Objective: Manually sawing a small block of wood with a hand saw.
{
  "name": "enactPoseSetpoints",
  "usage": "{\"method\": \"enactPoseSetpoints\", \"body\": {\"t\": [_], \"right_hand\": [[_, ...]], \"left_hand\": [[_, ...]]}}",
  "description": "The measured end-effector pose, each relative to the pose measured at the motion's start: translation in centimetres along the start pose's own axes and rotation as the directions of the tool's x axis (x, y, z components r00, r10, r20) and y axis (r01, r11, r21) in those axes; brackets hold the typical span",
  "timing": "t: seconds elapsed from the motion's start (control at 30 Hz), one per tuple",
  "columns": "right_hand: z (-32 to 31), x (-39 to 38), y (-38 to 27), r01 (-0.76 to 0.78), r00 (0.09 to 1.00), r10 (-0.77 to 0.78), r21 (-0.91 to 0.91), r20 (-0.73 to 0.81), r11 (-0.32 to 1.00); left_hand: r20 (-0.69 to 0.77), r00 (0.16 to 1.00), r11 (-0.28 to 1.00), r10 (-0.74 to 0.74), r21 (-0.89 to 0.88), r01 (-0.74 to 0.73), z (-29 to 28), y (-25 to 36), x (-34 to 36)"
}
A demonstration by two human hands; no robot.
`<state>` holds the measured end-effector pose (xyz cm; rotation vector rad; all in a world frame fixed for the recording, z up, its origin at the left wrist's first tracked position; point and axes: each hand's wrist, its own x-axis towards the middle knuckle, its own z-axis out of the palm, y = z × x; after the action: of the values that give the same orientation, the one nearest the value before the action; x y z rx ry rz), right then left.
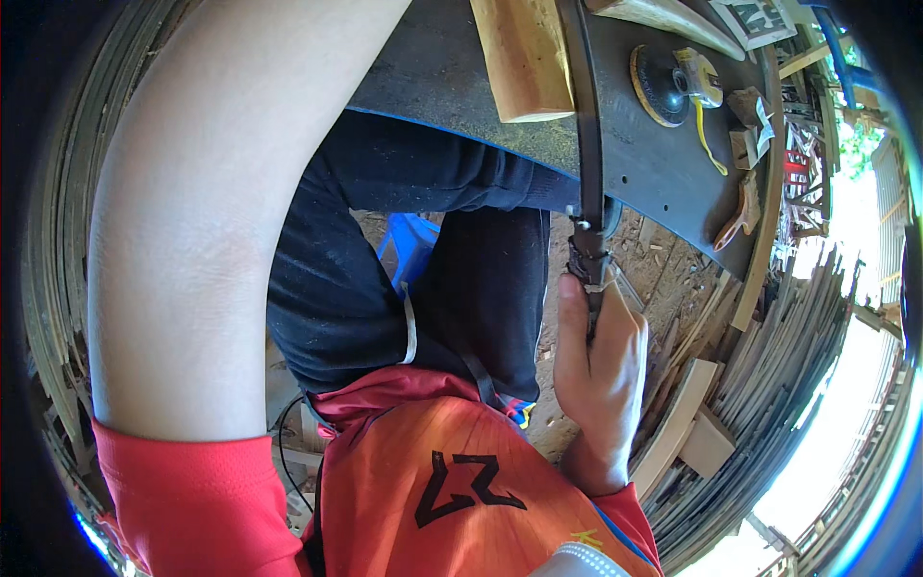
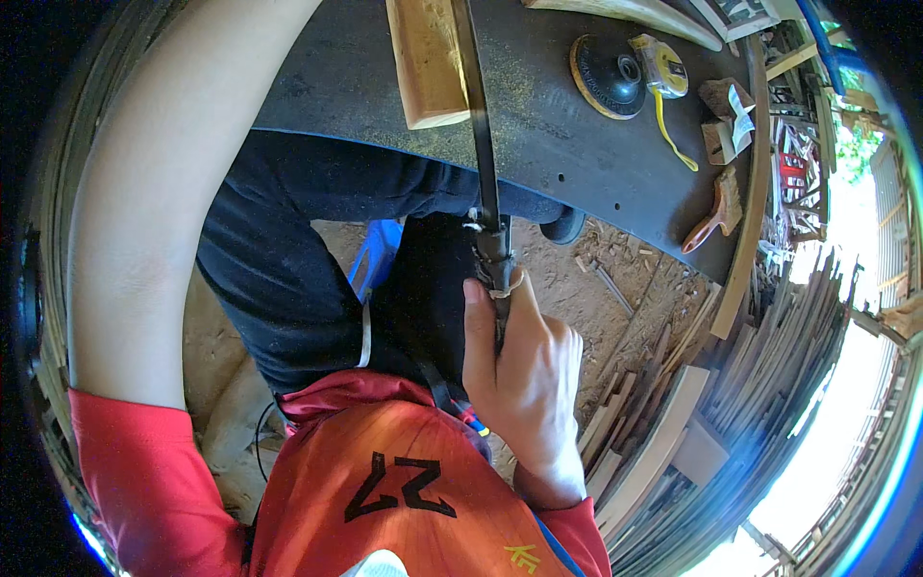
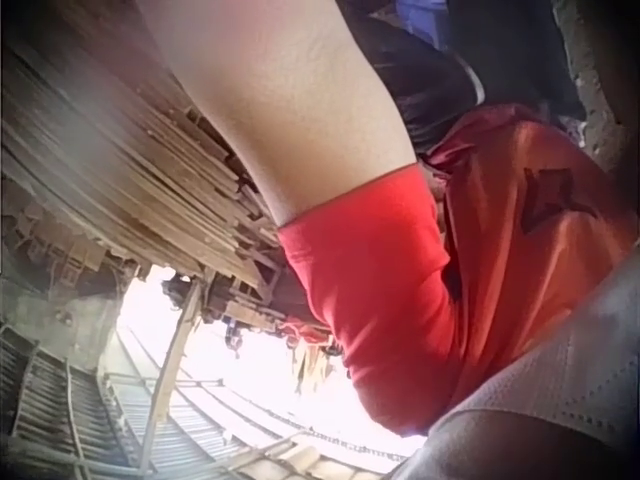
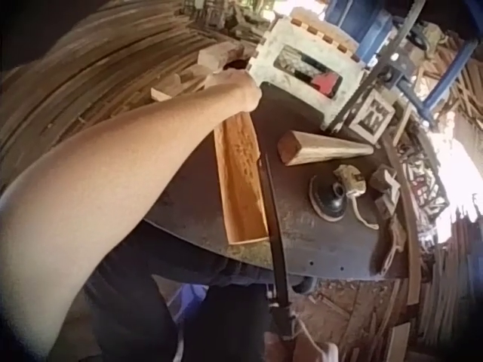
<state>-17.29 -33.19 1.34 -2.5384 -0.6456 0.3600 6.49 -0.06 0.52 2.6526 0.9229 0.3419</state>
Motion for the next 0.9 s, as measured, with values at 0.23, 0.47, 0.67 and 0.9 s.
{"method": "enactPoseSetpoints", "body": {"t": [0.23, 0.47, 0.67, 0.9], "right_hand": [[0.0, -0.8, 0.1, 0.029, 1.0, -0.029, -0.046, 0.001, 0.998], [0.8, 0.0, 0.0, 0.03, 0.999, -0.035, -0.122, -0.036, 0.992], [-0.4, 0.1, 0.0, -0.048, 0.999, 0.047, -0.068, -0.027, 0.997], [-0.8, 0.1, -0.1, -0.021, 1.0, 0.02, -0.038, -0.015, 0.999]], "left_hand": [[0.037, 0.998, 0.998, 0.053, 0.018, -0.054, -0.2, 0.0, -0.1], [0.026, 1.0, 1.0, 0.014, 0.019, -0.014, -0.4, -0.7, 0.3], [0.063, 0.998, 1.0, 0.022, -0.012, -0.021, -1.4, 0.0, -1.0], [0.019, 0.995, 0.995, 0.099, 0.03, -0.1, -0.4, -0.9, -0.6]]}}
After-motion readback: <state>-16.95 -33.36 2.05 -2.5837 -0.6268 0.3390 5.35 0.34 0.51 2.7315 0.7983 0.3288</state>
